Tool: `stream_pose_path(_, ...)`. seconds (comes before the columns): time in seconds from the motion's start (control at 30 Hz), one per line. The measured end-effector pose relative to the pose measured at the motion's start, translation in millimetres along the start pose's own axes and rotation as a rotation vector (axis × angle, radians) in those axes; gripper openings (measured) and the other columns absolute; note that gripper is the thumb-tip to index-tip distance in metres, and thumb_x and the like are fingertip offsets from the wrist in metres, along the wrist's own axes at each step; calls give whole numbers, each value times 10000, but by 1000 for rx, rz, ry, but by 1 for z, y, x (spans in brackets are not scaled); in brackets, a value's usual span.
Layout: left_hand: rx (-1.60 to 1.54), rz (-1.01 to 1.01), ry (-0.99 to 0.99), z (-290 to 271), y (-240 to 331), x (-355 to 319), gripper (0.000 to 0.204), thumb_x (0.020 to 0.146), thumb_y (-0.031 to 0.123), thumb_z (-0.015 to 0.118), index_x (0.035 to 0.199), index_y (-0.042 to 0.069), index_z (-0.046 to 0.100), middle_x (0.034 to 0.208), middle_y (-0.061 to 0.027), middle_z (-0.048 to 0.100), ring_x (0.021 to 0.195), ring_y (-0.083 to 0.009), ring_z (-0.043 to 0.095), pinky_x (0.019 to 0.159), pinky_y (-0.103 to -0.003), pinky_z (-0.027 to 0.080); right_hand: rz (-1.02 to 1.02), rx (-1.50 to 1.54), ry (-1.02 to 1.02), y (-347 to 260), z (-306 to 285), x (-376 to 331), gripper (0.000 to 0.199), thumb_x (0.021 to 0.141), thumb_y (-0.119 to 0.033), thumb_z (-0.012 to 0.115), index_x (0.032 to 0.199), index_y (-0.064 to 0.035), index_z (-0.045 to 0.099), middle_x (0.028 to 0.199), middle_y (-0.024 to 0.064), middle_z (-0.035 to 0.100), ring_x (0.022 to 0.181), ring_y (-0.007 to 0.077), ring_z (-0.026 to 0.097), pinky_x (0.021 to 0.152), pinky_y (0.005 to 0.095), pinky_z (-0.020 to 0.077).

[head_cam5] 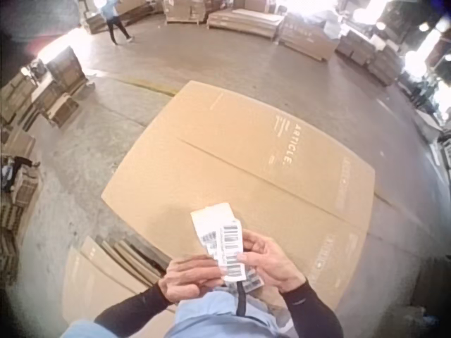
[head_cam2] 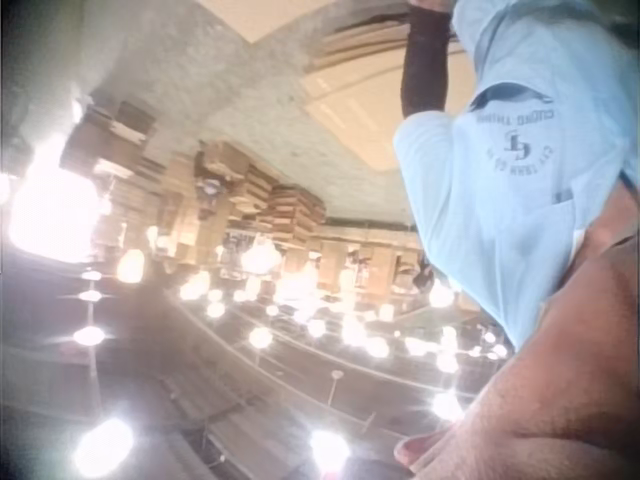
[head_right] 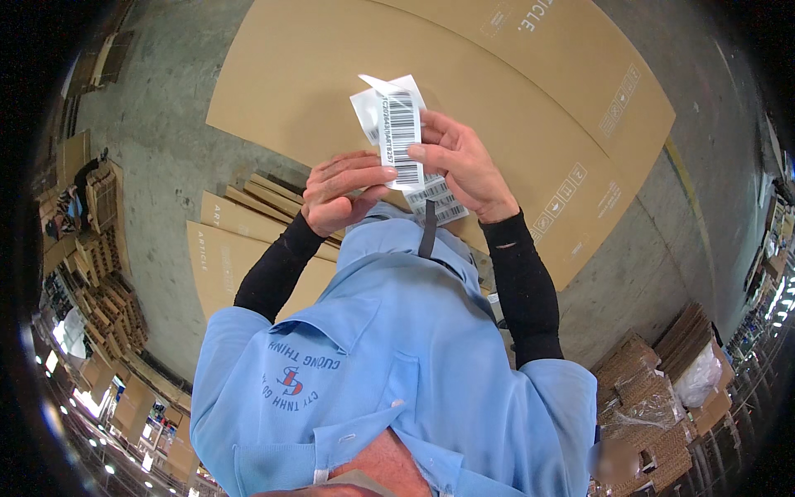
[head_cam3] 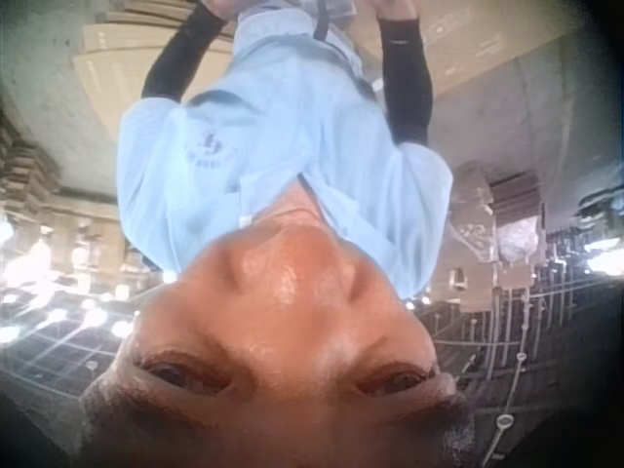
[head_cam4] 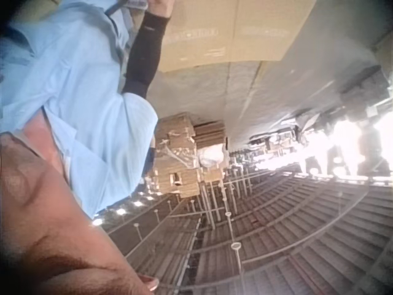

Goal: The person repeatedly peels barcode labels from a sheet and affixes them to large flat cardboard panels. They smooth each label with their hands and move to the next panel, continuing the process across multiple items.

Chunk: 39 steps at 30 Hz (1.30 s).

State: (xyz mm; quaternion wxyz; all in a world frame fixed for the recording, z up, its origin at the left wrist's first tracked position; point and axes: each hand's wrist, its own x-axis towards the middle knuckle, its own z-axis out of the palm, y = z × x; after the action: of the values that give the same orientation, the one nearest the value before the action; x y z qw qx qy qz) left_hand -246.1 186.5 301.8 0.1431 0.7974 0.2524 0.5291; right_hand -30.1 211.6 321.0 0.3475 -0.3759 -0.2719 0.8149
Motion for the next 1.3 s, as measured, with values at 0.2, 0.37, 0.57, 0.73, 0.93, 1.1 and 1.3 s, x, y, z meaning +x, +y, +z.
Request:
stream_pose_path(0.2,-155,-78,-146,6,-9,-7,533,752,127,866,658,75,344,1091,-158,724,780,-291,728,679,-384,612,74,-33,222,19,-22,7,159,954,-153,690,1026,-11,691,882,21,711,741,59,647,641,213,521)
stream_pose_path(0.37,-51,-254,80,11,-21,6,506,749,209,879,683,74,396,1104,-185,703,906,-281,702,798,-378,574,1,-45,315,17,-40,2,151,937,-106,699,1002,30,690,875,67,731,728,83,676,639,214,538)
stream_pose_path(0.57,84,-137,-293,12,-70,54,367,750,60,861,868,68,513,1018,-124,731,971,-256,698,938,-458,540,13,-177,261,5,-40,0,114,930,-77,689,990,19,689,854,45,722,713,63,655,627,223,522)
stream_pose_path(0.73,-110,-216,-311,25,-87,69,271,768,-21,816,731,53,559,937,-51,748,906,-216,715,928,-423,546,14,-235,265,6,-47,3,123,918,-56,681,999,37,683,868,58,733,734,74,668,655,233,537)
stream_pose_path(0.93,-142,-494,-361,48,-108,79,145,789,-12,805,893,40,719,878,-45,745,879,-202,707,900,-366,542,-121,-77,355,27,-62,15,246,898,-29,691,1122,63,646,931,72,729,780,81,661,680,236,534)
stream_pose_path(1.1,-116,-546,-451,79,-158,93,120,810,22,803,861,13,695,881,-65,745,825,-164,687,799,-332,543,94,47,440,46,-93,38,199,935,-161,712,1040,6,686,818,27,675,630,77,622,532,228,529)
stream_pose_path(1.3,-341,-735,-578,139,-239,100,223,838,65,775,781,-19,576,838,-74,752,647,-78,574,541,-296,454,113,133,483,67,-125,79,237,955,-235,685,861,-18,687,687,7,612,548,78,545,506,247,481)
